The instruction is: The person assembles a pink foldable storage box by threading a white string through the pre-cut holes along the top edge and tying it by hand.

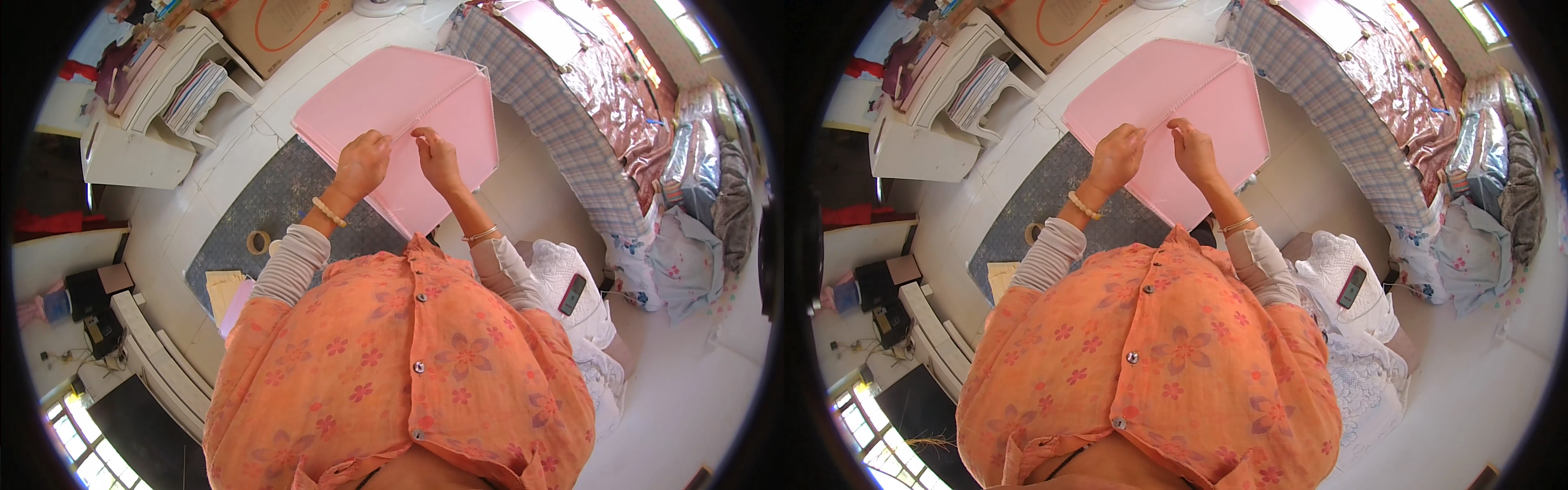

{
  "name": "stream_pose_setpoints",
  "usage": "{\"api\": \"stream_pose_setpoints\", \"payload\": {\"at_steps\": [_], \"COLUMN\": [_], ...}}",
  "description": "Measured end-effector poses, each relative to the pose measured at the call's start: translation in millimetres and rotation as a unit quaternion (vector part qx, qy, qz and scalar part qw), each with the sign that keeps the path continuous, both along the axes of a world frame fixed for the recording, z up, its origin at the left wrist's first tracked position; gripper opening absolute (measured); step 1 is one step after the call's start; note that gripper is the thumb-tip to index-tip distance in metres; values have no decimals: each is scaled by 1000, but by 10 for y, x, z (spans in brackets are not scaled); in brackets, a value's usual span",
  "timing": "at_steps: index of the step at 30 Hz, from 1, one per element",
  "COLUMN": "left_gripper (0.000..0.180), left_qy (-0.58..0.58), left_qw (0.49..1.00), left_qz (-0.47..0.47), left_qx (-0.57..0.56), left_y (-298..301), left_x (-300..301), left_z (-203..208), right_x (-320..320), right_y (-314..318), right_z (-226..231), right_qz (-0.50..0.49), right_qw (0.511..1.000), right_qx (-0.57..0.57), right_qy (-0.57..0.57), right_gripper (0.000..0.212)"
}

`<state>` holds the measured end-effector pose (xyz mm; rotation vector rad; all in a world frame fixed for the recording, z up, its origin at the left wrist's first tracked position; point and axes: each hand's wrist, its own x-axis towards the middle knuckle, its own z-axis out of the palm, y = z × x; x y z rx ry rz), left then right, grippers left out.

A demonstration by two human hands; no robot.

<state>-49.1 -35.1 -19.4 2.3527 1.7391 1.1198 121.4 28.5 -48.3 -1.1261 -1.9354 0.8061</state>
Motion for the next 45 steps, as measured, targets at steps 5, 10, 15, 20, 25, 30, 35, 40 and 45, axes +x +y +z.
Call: {"api": "stream_pose_setpoints", "payload": {"at_steps": [5,10,15,20,25,30,35,40,45], "left_gripper": [13,11,11,14,15,14,14,10,9], "left_qy": [12,3,15,-9,-17,-17,-8,-23,-2], "left_qw": [1000,1000,1000,1000,1000,999,1000,999,1000], "left_qz": [11,4,13,16,21,26,24,40,24], "left_qx": [-1,2,-8,-10,-10,-9,-6,5,-12], "left_y": [7,-4,-6,-54,-97,-96,-136,-39,-13], "left_x": [11,36,89,141,194,162,181,78,8], "left_z": [1,-9,-12,-12,-26,-24,-64,-68,-54], "right_x": [-77,-142,-246,-133,-61,-175,-257,-362,136], "right_y": [-17,46,46,169,463,678,791,819,693], "right_z": [-38,-22,162,642,910,703,521,703,1356], "right_qz": [-35,-50,-81,0,44,174,221,114,114], "right_qw": [999,999,993,963,914,890,853,982,973], "right_qx": [12,3,-5,21,132,70,75,-139,-200], "right_qy": [7,0,-90,-270,-382,-415,-467,48,30], "right_gripper": [8,8,8,16,18,14,9,13,12]}}
